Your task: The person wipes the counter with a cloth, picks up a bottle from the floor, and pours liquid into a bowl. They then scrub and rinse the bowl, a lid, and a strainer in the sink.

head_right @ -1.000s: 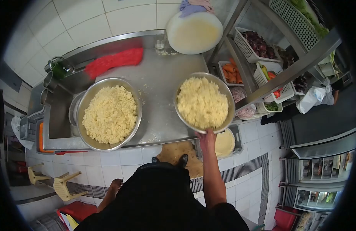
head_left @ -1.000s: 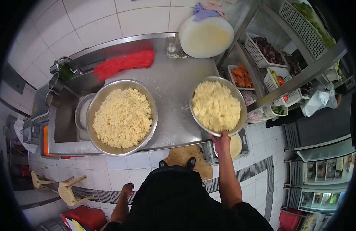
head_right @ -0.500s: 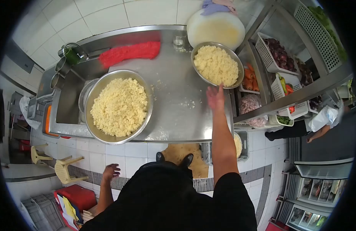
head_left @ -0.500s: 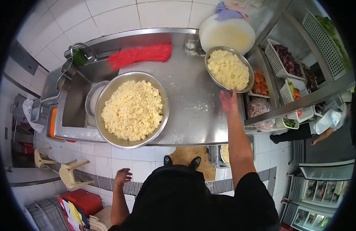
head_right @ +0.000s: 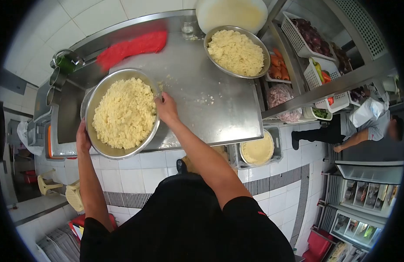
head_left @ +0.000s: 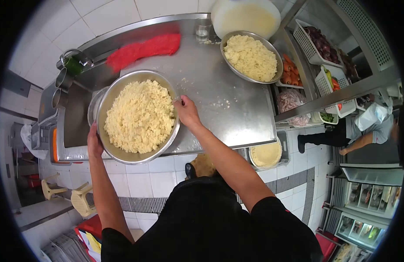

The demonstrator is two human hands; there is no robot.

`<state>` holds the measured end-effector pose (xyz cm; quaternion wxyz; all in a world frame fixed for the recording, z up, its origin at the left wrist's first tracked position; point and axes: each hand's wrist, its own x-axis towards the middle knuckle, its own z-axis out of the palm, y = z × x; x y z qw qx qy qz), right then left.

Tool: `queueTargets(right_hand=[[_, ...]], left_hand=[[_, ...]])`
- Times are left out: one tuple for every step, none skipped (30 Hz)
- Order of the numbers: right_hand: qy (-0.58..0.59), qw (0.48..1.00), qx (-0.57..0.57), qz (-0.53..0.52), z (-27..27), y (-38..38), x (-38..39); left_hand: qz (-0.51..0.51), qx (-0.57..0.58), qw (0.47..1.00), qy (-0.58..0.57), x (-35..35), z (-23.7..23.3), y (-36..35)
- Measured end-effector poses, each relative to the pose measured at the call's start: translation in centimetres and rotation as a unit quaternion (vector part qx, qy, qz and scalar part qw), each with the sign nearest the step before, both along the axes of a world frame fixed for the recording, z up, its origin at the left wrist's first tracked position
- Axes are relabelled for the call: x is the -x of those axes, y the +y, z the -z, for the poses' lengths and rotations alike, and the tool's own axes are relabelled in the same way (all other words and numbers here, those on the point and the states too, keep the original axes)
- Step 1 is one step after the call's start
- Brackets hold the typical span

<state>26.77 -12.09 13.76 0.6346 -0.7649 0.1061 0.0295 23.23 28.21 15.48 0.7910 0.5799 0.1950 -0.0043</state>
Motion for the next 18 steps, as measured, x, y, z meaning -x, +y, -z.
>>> queueTargets(right_hand=[[-0.011,0.999,-0.029,0.027,0.6,0.4,-0.3],[-0.021,0.999,-0.031,0.033,0.6,0.3,-0.4],[-0.034,0.998,-0.014,0.052,0.4,0.2,-0.2],[-0.043,0.996,0.005,0.073,0.1,0.3,0.5],[-0.036,0.992,-0.023,0.118,-0.3,0.3,1.3],[-0.050,0.991,-0.029,0.124,0.0,-0.5,0.4],[-0.047,0.985,-0.035,0.163,2.2,-1.9,0.0],[-0.040,0.978,-0.035,0.200,3.6,-3.6,0.4],[-0.014,0.976,-0.048,0.212,2.7,-5.8,1.5],[0.012,0.973,-0.061,0.224,1.7,-8.5,2.7],[-0.001,0.972,-0.068,0.227,1.7,-11.2,3.8],[-0.014,0.970,-0.074,0.231,1.8,-14.1,5.1],[-0.025,0.969,-0.066,0.239,2.5,-17.2,5.9],[-0.037,0.967,-0.058,0.247,3.0,-20.2,6.7],[-0.039,0.963,-0.076,0.254,2.1,-22.5,7.8],[-0.042,0.960,-0.095,0.261,1.0,-24.7,9.0],[-0.045,0.962,-0.068,0.262,1.2,-27.1,10.0],[-0.048,0.963,-0.042,0.262,1.3,-29.4,10.6]], left_hand=[[0.050,0.051,0.997,-0.017,-0.9,-0.1,-0.3],[0.056,0.049,0.997,-0.026,-1.3,-0.3,-0.6],[0.043,0.047,0.998,-0.013,-1.4,0.0,-0.8],[0.030,0.046,0.998,0.004,-1.1,-0.7,-1.4],[0.030,0.060,0.998,0.003,-0.7,-1.1,-2.0],[0.037,0.055,0.998,-0.010,-1.3,-2.0,-3.4],[0.048,0.066,0.996,-0.022,-1.3,-2.0,-5.0],[0.058,0.082,0.995,-0.028,-0.9,-1.4,-6.8],[0.059,0.085,0.994,-0.028,-0.6,-0.9,-9.2],[0.061,0.090,0.994,-0.028,-0.1,-0.6,-11.9],[0.025,0.110,0.994,-0.011,0.4,-0.7,-15.0],[0.045,0.130,0.990,-0.018,0.9,-0.5,-17.8],[0.065,0.148,0.986,-0.029,1.2,-0.7,-20.6],[0.035,0.138,0.990,0.014,1.5,-0.9,-23.7],[0.054,0.151,0.987,0.006,1.8,0.1,-26.0],[0.065,0.146,0.987,0.001,2.6,0.0,-28.4],[0.086,0.142,0.986,-0.010,3.1,1.2,-30.3],[0.093,0.142,0.985,-0.036,4.1,1.5,-32.4]])
